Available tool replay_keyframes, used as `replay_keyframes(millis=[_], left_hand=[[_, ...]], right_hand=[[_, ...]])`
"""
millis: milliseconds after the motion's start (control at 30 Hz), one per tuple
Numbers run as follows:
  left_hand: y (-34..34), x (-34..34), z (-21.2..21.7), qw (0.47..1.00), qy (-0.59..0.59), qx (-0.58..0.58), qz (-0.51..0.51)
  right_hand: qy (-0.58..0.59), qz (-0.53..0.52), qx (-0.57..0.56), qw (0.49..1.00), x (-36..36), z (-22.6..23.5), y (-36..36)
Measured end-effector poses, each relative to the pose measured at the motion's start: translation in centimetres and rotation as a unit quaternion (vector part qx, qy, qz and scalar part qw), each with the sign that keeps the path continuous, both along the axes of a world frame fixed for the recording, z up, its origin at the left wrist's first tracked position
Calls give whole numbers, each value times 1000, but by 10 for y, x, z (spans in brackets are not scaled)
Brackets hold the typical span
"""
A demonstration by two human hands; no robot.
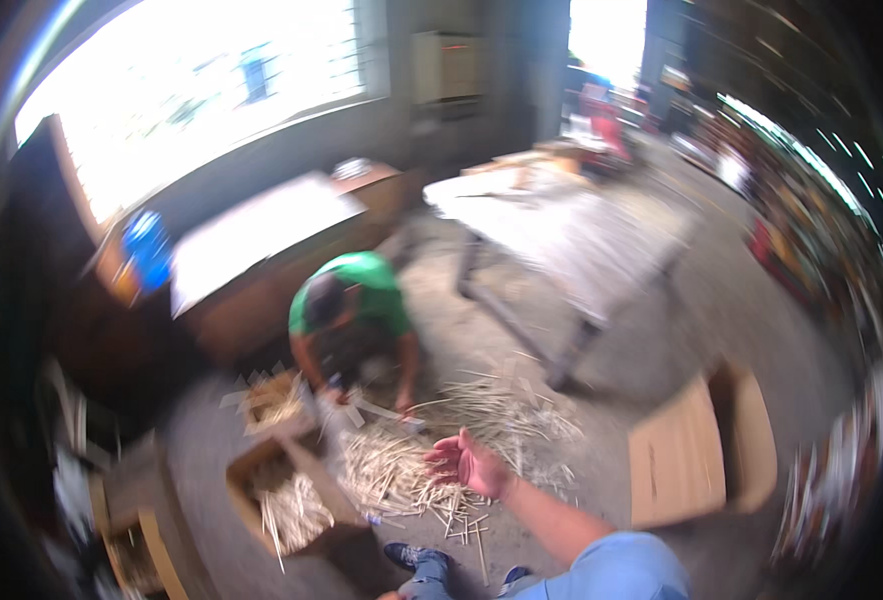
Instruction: The person gathers loose wooden sticks from the floor, aligns them into bundles, and places them into a cardboard box. A coworker in a green shirt also gathers sticks nearby. The person occasionally inspects individual sticks before adding them to the box.
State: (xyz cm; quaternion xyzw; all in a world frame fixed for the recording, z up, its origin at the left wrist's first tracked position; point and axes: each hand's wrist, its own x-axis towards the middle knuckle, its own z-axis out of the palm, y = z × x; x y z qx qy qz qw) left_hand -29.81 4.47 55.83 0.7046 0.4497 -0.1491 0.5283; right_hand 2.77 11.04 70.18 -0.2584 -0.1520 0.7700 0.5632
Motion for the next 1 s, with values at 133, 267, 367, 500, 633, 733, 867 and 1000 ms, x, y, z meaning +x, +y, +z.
replay_keyframes(millis=[133, 267, 367, 500, 633, 733, 867, 1000], left_hand=[[-43, 78, 6, 992, -20, 30, -117], [-52, 108, 21, 866, -137, 227, -425], [-72, 167, 36, 972, -41, 12, -230], [-86, 201, 47, 971, -39, -40, -234], [-83, 219, 60, 959, -39, -50, -276], [-83, 230, 65, 946, -43, -67, -315], [-79, 236, 74, 928, -34, -84, -362], [-43, 248, 88, 916, -17, -60, -396]], right_hand=[[-276, -231, 323, 875, 106, 80, -107], [-83, -316, 642, 693, 91, 276, -182], [-148, -329, 742, 565, 67, 360, -251], [-87, -340, 786, 508, 26, 418, -325], [-125, -378, 801, 448, 2, 413, -321], [-179, -379, 772, 478, -8, 418, -326], [-225, -440, 725, 480, -15, 411, -331], [-401, -441, 415, 687, 26, 295, -318]])
